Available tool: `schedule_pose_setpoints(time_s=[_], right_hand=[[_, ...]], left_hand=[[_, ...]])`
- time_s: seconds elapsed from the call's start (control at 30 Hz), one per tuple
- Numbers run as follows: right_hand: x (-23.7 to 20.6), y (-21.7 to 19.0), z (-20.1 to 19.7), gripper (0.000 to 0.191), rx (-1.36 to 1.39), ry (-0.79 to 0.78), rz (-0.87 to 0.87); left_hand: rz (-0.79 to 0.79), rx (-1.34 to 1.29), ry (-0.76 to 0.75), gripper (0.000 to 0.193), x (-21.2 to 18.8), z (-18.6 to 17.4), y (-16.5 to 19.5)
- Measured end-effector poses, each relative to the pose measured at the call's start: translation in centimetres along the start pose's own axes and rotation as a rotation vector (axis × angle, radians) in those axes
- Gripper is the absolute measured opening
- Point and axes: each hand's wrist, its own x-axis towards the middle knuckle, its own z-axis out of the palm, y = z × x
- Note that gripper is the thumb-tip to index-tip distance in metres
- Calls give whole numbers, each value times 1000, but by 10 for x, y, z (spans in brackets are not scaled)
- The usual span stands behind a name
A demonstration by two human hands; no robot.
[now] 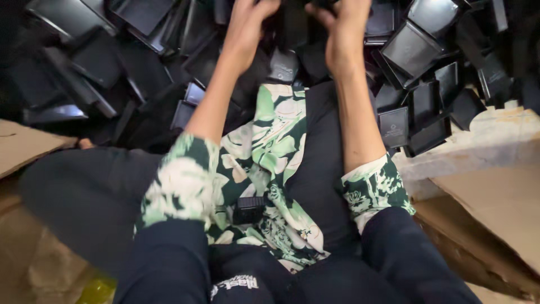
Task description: The person sits on the floor among large piles of black plastic boxes and fits lids onto box bases one at a time, pressing each lid closed by hand and setting the assembled box aside.
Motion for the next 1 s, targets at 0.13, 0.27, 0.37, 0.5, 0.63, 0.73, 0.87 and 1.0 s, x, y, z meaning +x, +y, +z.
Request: schedule_pose_setpoints(time_s=[0.13,0.27,0.37,0.5,0.63,0.73,0.87,1.0], right_hand=[[-40,-33,75,35,11,-219,143],[-75,-58,130,46,-186,-482,225],[-101,-67,157,48,-475,-496,63],[-150,-70,178,49,-738,-464,-50],[-183,-63,192,47,-792,-536,-277],[-190,-57,199,45,-856,-482,-195],[-193,-48,205,44,-900,-418,-222],[-197,-41,208,46,-962,-371,-229]], left_hand=[[-81,-796,-181,55,-82,-36,-1],[-1,-956,-153,56,-134,-70,12],[48,-909,-46,50,-150,-90,25],[84,-905,201,52,-157,-99,29],[94,-880,359,52,-158,-92,19],[129,-876,393,48,-157,-84,13],[221,-788,464,45,-156,-73,12],[242,-656,550,45,-160,-62,14]])
